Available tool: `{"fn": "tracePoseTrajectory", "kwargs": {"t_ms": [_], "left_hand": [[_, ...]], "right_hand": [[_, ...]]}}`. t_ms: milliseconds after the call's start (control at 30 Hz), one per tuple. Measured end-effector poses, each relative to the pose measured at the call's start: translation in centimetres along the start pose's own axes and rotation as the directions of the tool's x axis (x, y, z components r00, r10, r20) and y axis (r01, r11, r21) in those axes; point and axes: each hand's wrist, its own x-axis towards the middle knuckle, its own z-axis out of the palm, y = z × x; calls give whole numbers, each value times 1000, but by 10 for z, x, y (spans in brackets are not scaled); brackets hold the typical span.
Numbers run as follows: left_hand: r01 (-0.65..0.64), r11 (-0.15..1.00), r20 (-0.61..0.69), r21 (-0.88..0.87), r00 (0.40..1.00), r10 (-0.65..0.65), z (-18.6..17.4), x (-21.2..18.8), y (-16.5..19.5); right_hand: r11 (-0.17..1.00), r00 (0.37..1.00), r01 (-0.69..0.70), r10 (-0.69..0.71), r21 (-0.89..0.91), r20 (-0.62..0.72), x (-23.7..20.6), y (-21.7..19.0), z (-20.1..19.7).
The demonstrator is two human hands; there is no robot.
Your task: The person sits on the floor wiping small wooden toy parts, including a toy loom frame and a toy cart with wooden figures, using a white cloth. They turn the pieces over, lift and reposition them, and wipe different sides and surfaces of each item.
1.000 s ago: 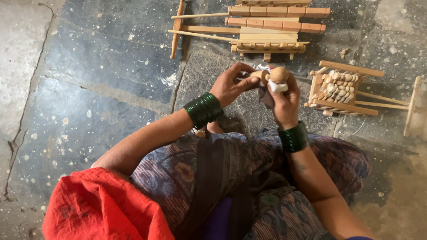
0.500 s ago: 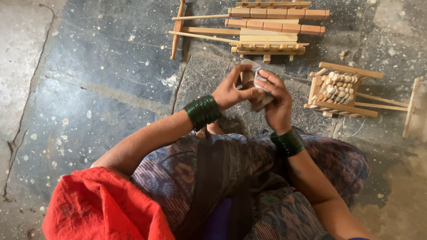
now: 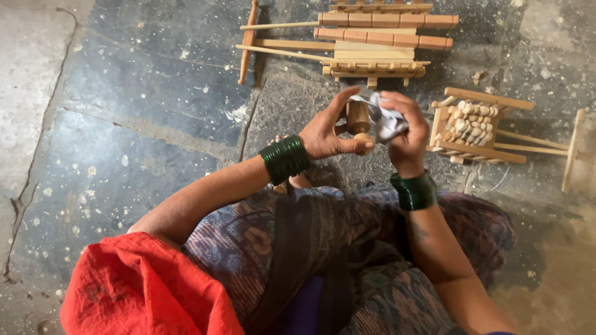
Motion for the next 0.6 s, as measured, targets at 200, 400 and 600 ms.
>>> {"fn": "tracePoseTrajectory", "kwargs": {"t_ms": [200, 400, 600], "left_hand": [[130, 991, -118, 33, 985, -125, -4, 1, -11], [182, 963, -106, 201, 981, -163, -11, -3, -35], [235, 930, -130, 284, 970, -205, -12, 2, -60]], "right_hand": [[985, 900, -154, 111, 70, 422, -10, -14, -9], [861, 828, -457, 320, 224, 461, -21, -49, 11], [578, 571, -811, 756, 84, 320, -11, -17, 27]]}}
